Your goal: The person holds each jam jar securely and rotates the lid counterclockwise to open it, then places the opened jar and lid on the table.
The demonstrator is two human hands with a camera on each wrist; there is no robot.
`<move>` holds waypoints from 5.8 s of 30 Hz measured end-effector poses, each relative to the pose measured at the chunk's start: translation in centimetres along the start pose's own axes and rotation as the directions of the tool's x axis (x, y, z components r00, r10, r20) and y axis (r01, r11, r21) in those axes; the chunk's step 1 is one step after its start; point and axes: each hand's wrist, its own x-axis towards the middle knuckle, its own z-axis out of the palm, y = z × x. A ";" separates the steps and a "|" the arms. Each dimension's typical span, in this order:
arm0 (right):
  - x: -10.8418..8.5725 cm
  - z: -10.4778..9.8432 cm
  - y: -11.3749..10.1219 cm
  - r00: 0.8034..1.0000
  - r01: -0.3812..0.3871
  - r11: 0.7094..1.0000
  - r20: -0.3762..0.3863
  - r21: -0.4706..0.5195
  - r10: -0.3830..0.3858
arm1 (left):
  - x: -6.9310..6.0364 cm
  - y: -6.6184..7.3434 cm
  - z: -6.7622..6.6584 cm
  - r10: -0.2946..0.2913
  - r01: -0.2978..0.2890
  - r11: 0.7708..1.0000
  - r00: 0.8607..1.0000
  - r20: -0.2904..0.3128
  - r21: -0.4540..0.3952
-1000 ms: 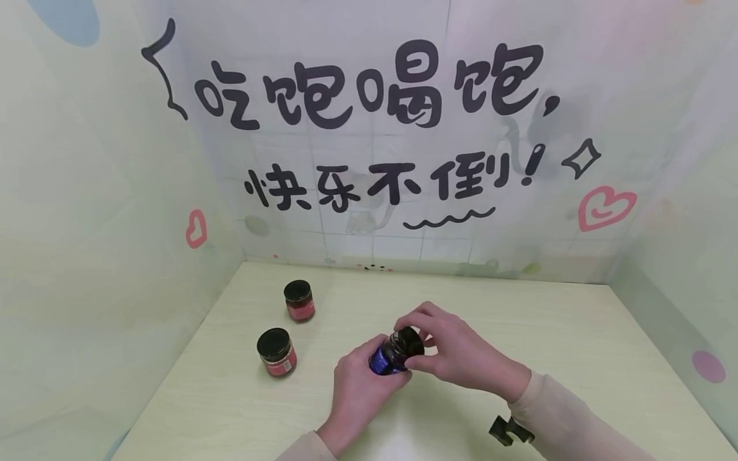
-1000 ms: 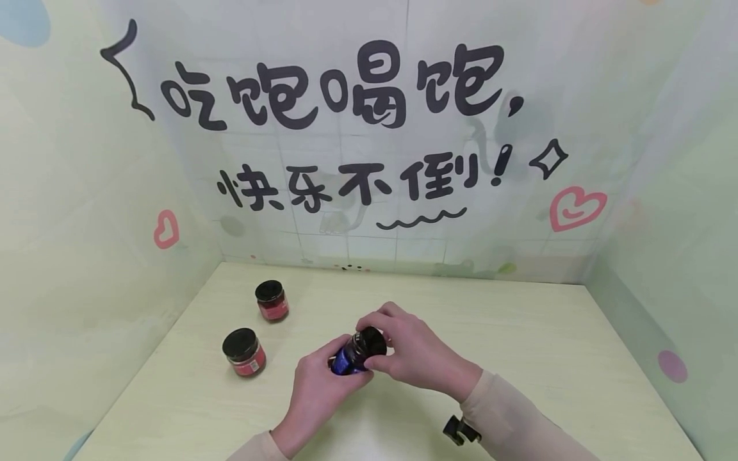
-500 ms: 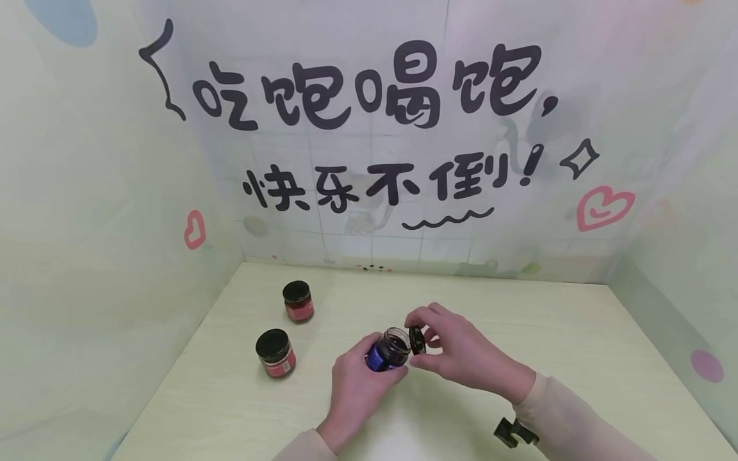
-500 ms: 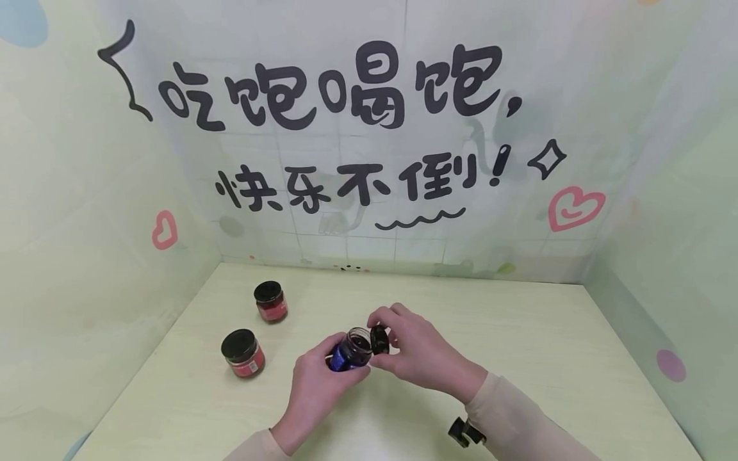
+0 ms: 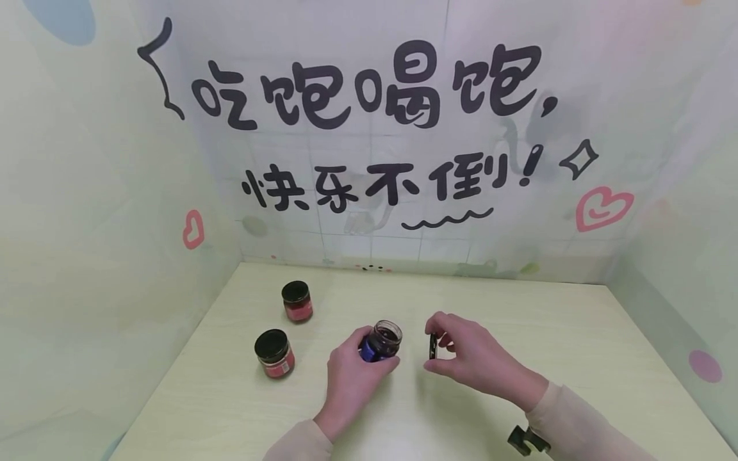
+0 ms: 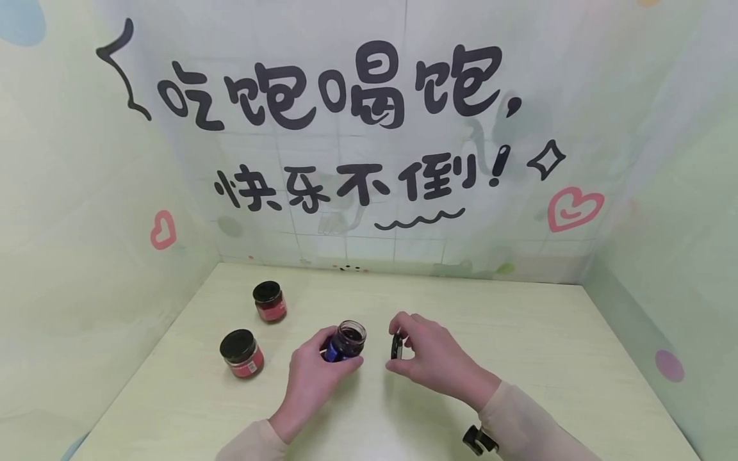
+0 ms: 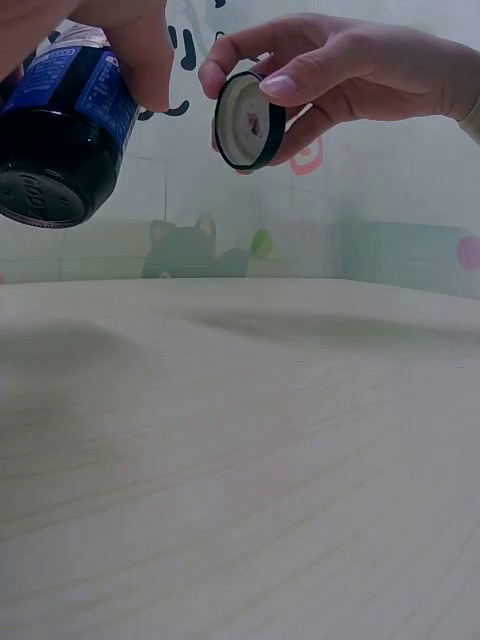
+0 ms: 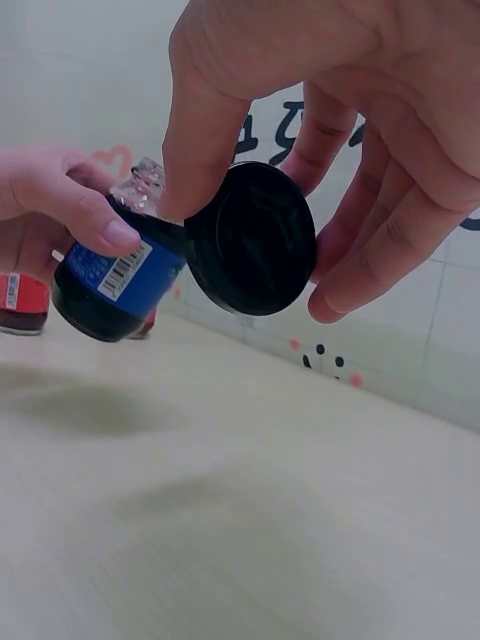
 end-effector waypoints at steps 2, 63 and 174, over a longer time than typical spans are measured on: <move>-0.3 0.0 0.3 1.000 -0.002 1.000 -0.006 -0.021 0.002 | 0.2 -0.2 0.0 -0.005 0.005 1.000 1.000 -0.005 -0.005; -11.3 -1.0 10.6 0.886 -0.464 0.852 -0.152 -0.244 0.438 | 8.2 -3.4 0.1 -0.160 0.159 0.987 0.987 -0.026 -0.025; -14.4 -4.2 13.4 0.916 -0.401 0.835 -0.182 -0.377 0.358 | 10.3 -4.5 0.3 -0.158 0.157 0.987 0.984 0.086 0.019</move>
